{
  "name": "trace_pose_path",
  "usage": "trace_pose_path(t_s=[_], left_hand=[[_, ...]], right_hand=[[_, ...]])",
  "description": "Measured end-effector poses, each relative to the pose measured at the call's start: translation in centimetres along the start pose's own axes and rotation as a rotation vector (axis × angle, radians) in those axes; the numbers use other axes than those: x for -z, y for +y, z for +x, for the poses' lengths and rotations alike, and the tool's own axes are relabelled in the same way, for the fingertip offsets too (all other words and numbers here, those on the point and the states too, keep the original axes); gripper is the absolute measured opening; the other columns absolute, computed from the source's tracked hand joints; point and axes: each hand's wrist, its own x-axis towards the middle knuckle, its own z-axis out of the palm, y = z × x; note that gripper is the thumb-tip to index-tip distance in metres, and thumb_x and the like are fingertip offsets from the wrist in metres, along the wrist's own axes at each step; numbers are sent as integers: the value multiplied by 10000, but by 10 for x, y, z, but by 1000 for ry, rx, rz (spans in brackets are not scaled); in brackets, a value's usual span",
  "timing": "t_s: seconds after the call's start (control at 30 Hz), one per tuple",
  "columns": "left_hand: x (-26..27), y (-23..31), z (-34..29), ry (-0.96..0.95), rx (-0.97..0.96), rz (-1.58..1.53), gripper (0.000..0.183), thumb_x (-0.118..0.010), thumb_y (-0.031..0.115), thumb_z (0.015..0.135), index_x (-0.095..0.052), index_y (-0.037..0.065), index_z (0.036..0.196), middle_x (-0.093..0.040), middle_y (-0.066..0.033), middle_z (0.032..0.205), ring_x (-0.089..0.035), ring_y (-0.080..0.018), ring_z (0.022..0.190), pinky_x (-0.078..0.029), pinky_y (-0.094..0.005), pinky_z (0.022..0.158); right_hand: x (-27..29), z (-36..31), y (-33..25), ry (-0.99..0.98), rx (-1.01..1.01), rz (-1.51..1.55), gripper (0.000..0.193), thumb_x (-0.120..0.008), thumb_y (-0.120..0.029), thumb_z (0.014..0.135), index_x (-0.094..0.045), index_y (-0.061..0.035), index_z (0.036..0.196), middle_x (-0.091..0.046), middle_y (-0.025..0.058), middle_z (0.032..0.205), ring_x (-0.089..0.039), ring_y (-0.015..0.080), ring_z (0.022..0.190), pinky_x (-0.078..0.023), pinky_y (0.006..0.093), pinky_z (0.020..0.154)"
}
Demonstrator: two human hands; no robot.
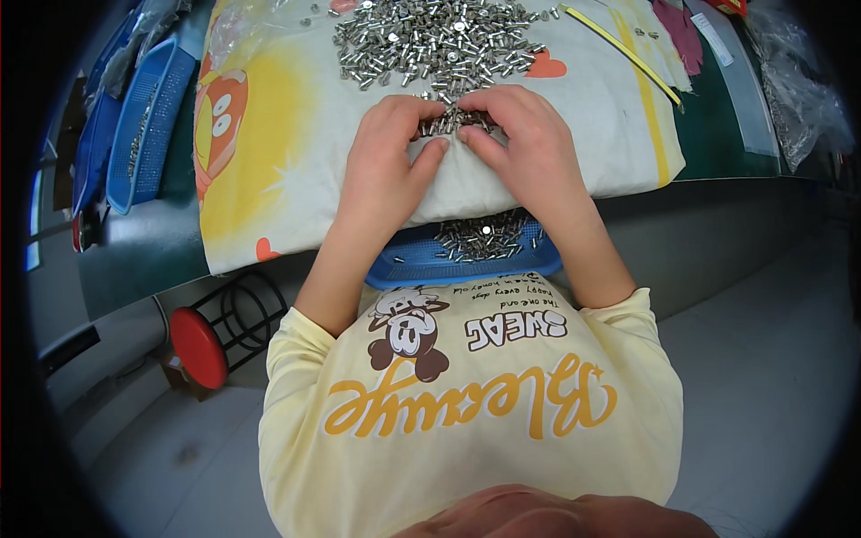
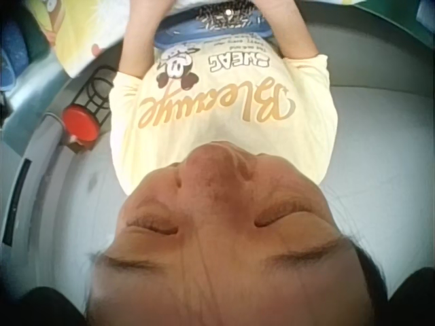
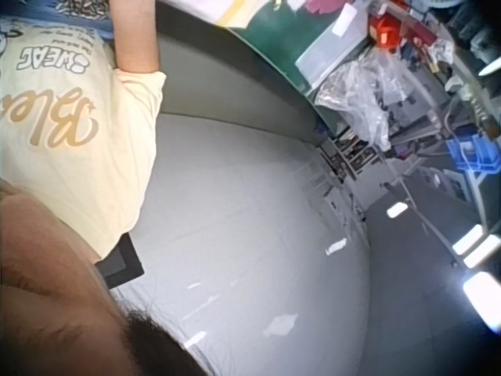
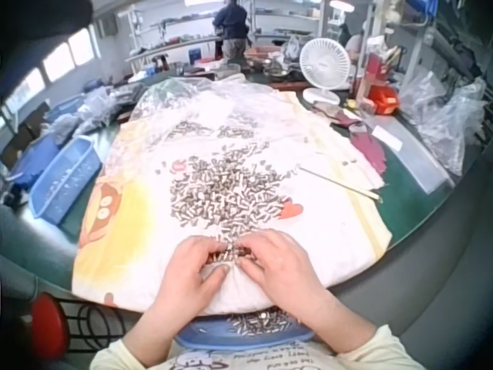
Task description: The person sorts small metal parts by hand, distributing them into blue trays and other containers on a workshop table.
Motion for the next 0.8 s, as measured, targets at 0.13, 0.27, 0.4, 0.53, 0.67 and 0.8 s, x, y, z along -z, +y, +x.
trace_pose_path(t_s=[0.13, 0.27, 0.4, 0.53, 0.67, 0.8], left_hand=[[3, 1, -5, -59, -28, -13, 221, -723, 36, 792, -645, 47, 998, -613, -109, 966, -593, -289, 901, -499, -374, 779], [6, 1, -11, -96, -53, -16, 226, -728, 36, 790, -643, 48, 999, -608, -103, 973, -589, -271, 876, -499, -354, 744], [6, 4, -13, -39, -34, -46, 212, -729, 29, 789, -646, 46, 984, -600, -93, 984, -582, -254, 859, -497, -339, 720], [6, 2, -13, -44, -58, -33, 217, -729, 23, 788, -654, 45, 990, -599, -92, 993, -580, -249, 848, -497, -335, 715], [6, 5, -12, -51, -20, -40, 207, -717, 32, 800, -660, 47, 998, -599, -96, 998, -587, -263, 880, -500, -348, 739], [5, 5, -11, -62, -11, -18, 198, -695, 51, 816, -663, 54, 1011, -598, -102, 1000, -594, -295, 949, -498, -371, 797]], right_hand=[[8, -3, -1, -54, 49, 39, 230, -750, -124, 768, -656, -93, 976, -632, 64, 960, -609, 291, 918, -505, 401, 804], [14, -8, -3, -93, 3, 75, 197, -741, -112, 760, -646, -100, 932, -598, 62, 955, -584, 289, 940, -490, 395, 825], [18, -10, -8, -94, 15, 74, 172, -735, -97, 755, -645, -96, 902, -569, 66, 932, -567, 298, 936, -478, 397, 830], [23, -12, -11, -134, 51, 55, 172, -741, -90, 748, -648, -90, 893, -563, 61, 920, -567, 292, 931, -480, 399, 820], [21, -14, -11, -137, 29, 40, 213, -739, -79, 758, -651, -82, 952, -580, 74, 928, -575, 296, 907, -489, 404, 798], [15, -17, -13, -92, 38, -6, 259, -732, -75, 771, -651, -77, 1016, -595, 88, 936, -583, 306, 889, -498, 407, 788]])
